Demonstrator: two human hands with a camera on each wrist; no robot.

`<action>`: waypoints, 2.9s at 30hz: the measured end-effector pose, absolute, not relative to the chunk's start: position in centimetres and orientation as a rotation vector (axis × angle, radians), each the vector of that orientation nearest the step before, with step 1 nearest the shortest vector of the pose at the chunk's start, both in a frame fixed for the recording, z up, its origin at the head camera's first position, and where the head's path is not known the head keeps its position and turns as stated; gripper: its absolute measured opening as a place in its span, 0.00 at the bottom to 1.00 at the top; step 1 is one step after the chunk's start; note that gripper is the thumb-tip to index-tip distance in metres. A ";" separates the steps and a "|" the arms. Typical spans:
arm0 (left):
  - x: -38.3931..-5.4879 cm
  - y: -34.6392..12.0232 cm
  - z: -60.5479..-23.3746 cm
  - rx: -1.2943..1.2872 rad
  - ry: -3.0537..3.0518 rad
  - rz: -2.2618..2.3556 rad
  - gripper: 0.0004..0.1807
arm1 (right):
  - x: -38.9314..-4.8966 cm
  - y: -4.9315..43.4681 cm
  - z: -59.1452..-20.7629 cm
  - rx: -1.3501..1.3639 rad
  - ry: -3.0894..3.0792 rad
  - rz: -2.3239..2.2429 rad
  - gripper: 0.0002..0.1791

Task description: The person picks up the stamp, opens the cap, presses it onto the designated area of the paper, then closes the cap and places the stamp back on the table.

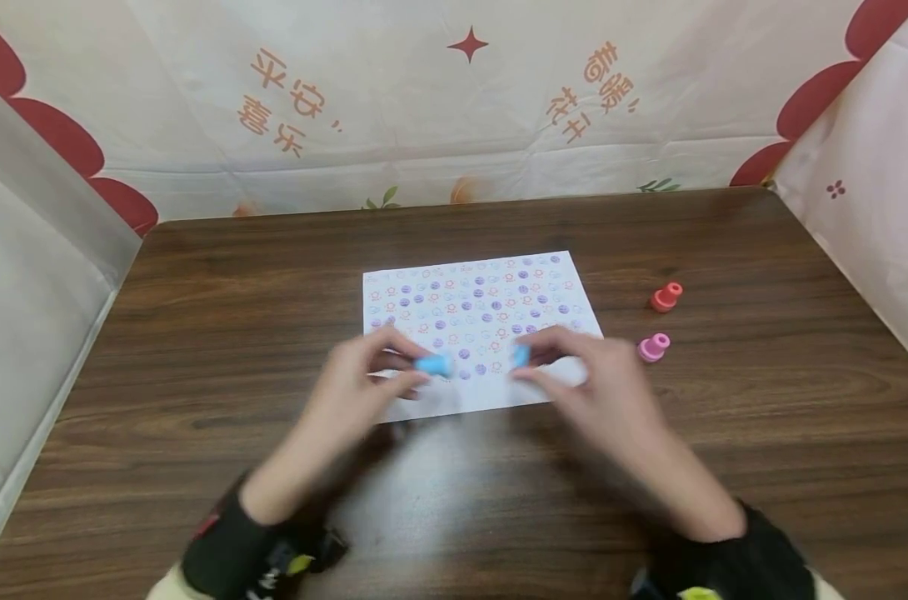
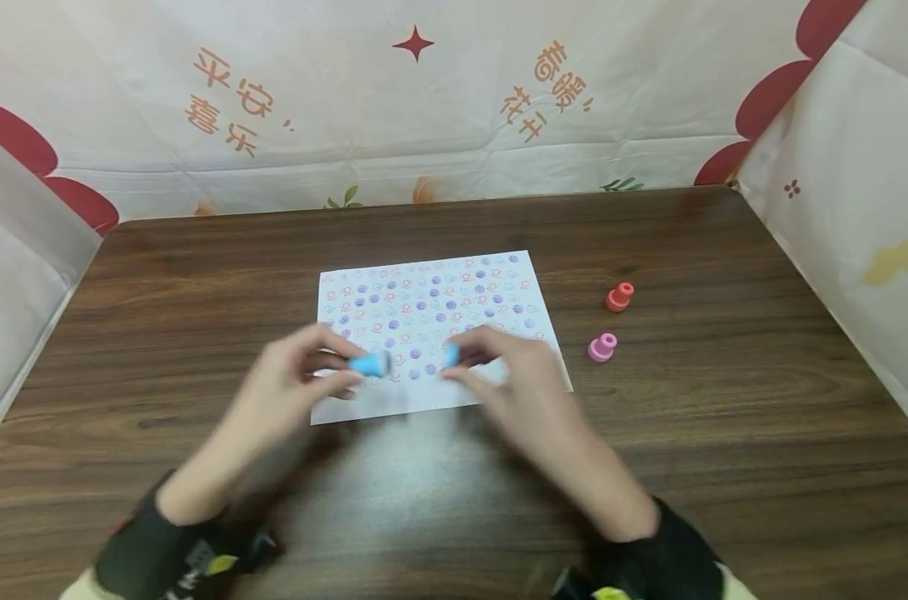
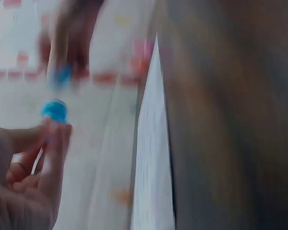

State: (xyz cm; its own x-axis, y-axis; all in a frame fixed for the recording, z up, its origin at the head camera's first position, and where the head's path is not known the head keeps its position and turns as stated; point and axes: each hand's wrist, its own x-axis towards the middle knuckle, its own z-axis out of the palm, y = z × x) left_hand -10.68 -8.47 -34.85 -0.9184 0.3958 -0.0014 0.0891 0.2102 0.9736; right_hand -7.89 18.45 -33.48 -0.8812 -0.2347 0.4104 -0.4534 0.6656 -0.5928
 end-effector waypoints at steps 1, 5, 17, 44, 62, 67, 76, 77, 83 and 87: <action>-10.8 -9.3 -34.9 0.444 2.238 1.800 0.08 | -7.8 19.3 -33.3 0.505 -2.558 1.023 0.15; -10.9 -12.0 -34.7 0.422 2.215 1.886 0.10 | -7.5 21.7 -33.0 0.396 -2.538 0.984 0.18; -11.3 -11.1 -34.2 0.488 2.171 1.894 0.13 | -7.4 21.5 -33.8 0.422 -2.631 0.999 0.20; -13.4 -4.0 -32.6 0.711 2.475 1.608 0.09 | -7.4 22.5 -34.5 0.417 -2.622 0.998 0.19; -14.2 -0.8 -32.8 0.829 2.658 1.292 0.09 | -7.4 23.0 -34.8 0.439 -2.603 0.956 0.20; -14.2 -0.2 -32.9 0.830 2.719 1.167 0.11 | -7.4 23.0 -34.8 0.432 -2.599 0.977 0.20; -14.2 0.6 -33.1 0.841 2.762 1.029 0.11 | -7.4 23.0 -34.8 0.439 -2.586 0.989 0.20; -14.3 0.7 -33.1 0.837 2.765 1.017 0.11 | -7.4 23.0 -34.8 0.442 -2.584 0.986 0.20; -14.3 1.0 -33.4 0.816 2.777 0.965 0.11 | -7.3 23.1 -34.8 0.453 -2.586 0.964 0.20; -14.3 1.2 -33.6 0.815 2.777 0.945 0.11 | -7.3 23.1 -34.8 0.444 -2.586 0.979 0.20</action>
State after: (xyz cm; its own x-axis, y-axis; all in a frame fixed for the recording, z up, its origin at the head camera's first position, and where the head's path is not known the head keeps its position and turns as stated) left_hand -14.34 1.16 -33.56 -0.8522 0.5175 0.0770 0.4572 0.6648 0.5908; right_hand -7.26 23.06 -34.75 -0.8934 -0.1673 0.4169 -0.4014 0.7139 -0.5737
